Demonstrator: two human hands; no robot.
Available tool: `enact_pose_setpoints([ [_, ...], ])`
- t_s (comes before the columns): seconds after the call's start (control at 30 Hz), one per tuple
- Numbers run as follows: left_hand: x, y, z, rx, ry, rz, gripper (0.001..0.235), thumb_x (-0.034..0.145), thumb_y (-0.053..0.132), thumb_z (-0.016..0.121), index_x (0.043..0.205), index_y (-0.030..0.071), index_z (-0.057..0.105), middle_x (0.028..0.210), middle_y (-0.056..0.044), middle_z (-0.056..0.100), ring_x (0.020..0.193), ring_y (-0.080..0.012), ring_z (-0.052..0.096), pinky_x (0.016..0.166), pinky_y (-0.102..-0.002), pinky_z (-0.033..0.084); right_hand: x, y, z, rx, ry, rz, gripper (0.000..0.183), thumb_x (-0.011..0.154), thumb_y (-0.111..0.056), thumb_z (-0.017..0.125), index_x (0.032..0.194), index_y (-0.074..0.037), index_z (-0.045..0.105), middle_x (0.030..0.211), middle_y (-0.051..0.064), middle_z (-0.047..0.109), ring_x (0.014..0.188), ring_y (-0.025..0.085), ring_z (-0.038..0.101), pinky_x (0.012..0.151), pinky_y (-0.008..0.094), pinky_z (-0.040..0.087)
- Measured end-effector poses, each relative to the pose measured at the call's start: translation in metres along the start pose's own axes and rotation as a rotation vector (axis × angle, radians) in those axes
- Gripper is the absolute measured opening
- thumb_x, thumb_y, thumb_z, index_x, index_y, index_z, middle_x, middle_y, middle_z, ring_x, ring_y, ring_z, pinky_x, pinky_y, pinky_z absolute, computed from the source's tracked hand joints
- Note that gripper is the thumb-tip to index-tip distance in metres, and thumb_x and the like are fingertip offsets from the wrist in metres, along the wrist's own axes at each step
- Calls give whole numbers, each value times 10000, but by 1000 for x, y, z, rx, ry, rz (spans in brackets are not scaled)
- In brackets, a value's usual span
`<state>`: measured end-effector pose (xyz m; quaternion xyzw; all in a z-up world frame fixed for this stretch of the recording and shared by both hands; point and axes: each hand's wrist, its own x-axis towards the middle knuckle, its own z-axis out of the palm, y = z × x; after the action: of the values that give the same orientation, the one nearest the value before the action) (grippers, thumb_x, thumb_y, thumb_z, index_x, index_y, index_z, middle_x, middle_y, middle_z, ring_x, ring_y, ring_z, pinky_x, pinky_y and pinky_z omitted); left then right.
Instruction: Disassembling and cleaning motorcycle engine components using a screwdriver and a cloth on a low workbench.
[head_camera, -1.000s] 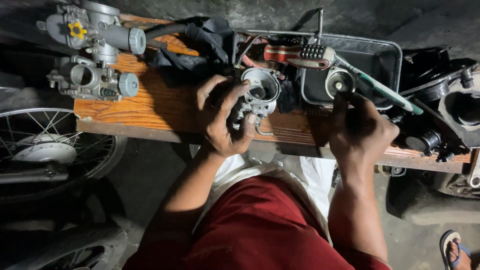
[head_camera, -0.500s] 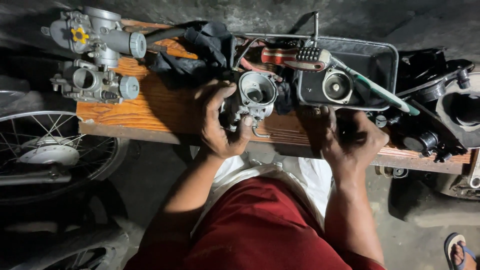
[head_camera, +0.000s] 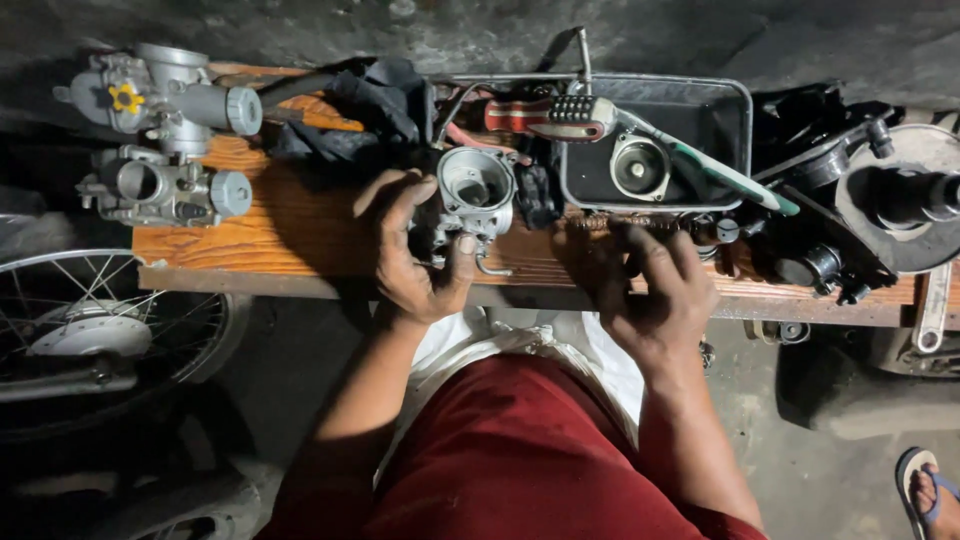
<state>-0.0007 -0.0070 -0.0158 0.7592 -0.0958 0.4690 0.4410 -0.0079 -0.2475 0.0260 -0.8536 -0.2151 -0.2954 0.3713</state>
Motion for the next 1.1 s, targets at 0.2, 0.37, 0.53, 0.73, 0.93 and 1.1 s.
enact_pose_setpoints([
  [0.2,5,3,-4,62,-31,22,536,881,409,696,1222,-3,651,1210,-178,624,1164,-341,586,1084,-462,439,-7,17,-20,-80,115,-63,192,842,89,816,1022,20,815,805,141,625,585,279,602,574,371,509],
  [0.37,11,27,-9,-5,-146,-206,556,929,268,650,1390,15,469,1407,-246,480,1306,-380,477,1174,-499,435,0,9,-49,-280,93,139,328,920,209,724,1236,127,691,1039,202,622,754,238,569,661,334,475],
  [0.53,14,24,-8,40,-125,-196,574,932,227,662,1431,14,474,1424,-192,511,1328,-353,500,1197,-481,430,2,20,-57,-214,30,251,330,989,129,726,1302,192,637,1061,251,728,831,273,659,742,343,533],
  [0.73,10,23,-7,30,-115,-245,538,937,180,662,1416,4,492,1411,-196,542,1326,-352,507,1189,-459,434,3,23,-62,-345,-86,353,347,961,8,803,1277,131,727,973,222,768,741,259,694,620,330,515],
  [0.93,5,26,-7,-32,-73,-270,545,928,106,673,1420,-20,476,1476,-228,485,1379,-375,500,1236,-463,417,-3,36,-63,-476,-178,506,318,954,-119,811,1230,30,756,971,186,779,737,292,728,616,368,546],
  [1.1,-5,39,-16,178,-43,-46,437,864,99,743,1252,-32,592,1355,-186,493,1262,-354,519,1158,-469,465,2,20,-69,-348,-160,492,329,977,-151,841,1185,80,734,922,180,746,686,249,634,611,351,502],
])
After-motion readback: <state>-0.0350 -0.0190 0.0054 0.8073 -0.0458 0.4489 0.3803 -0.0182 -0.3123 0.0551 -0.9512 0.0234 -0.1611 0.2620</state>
